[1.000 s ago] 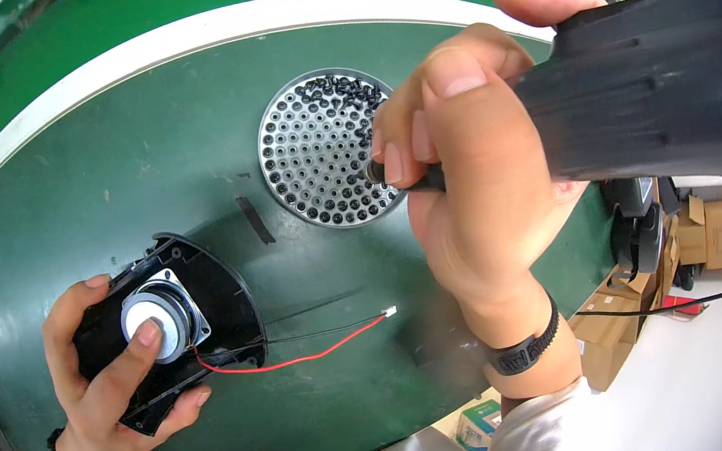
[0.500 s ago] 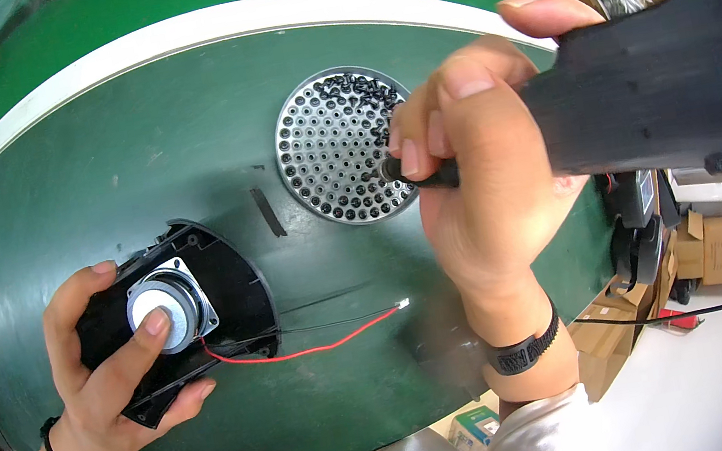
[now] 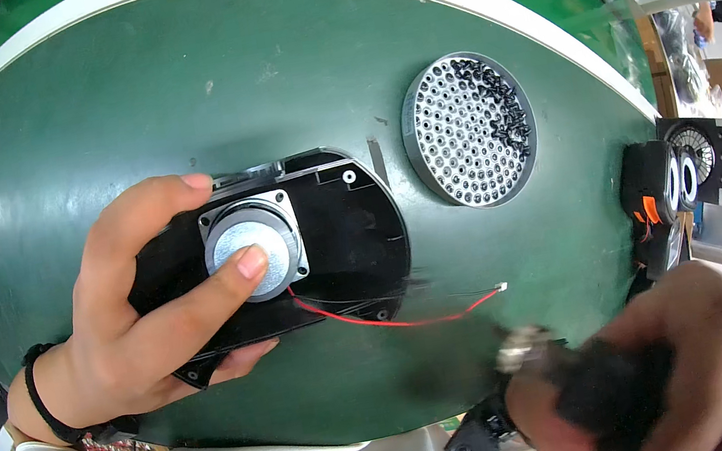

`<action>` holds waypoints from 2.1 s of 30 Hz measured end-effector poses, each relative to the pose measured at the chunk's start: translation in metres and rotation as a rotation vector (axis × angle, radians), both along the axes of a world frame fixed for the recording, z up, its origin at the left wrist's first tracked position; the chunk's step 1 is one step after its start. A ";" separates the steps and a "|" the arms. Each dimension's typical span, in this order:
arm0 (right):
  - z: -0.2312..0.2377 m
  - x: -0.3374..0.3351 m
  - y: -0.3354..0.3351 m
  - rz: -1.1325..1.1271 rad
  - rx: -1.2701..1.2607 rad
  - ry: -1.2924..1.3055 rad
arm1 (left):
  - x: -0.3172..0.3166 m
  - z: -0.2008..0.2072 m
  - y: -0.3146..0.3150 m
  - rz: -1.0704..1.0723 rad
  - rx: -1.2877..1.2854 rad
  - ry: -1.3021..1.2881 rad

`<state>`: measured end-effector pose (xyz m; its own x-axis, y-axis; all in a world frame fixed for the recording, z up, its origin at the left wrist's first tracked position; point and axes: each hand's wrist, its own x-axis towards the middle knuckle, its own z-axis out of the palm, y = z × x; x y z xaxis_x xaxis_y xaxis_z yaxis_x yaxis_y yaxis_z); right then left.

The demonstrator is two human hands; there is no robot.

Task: Assembling a speaker into a plastic housing component using an electric screwdriver on an assembly line.

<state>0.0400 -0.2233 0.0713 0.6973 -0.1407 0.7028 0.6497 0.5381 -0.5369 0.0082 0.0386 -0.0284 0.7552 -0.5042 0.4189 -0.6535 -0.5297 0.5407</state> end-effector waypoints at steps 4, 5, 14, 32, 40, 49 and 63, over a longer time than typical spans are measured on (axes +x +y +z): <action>-0.007 -0.005 0.019 0.096 -0.138 0.207 | -0.002 -0.003 0.000 0.034 -0.031 0.047; -0.008 -0.006 0.022 0.126 -0.184 0.274 | 0.000 -0.008 0.001 0.023 -0.029 -0.015; -0.035 -0.003 0.043 0.193 -0.370 0.291 | 0.001 -0.015 -0.001 0.022 -0.079 -0.097; -0.051 -0.006 0.049 0.192 -0.419 0.270 | 0.003 -0.016 -0.002 0.029 -0.075 -0.141; -0.052 -0.005 0.048 0.255 -0.490 0.260 | 0.000 -0.009 -0.002 0.057 -0.076 -0.039; -0.027 -0.001 0.039 0.095 -0.376 0.191 | 0.002 0.002 -0.002 -0.021 -0.051 0.001; -0.060 0.059 -0.024 -0.290 -0.472 0.364 | 0.000 0.009 0.002 0.007 0.085 0.117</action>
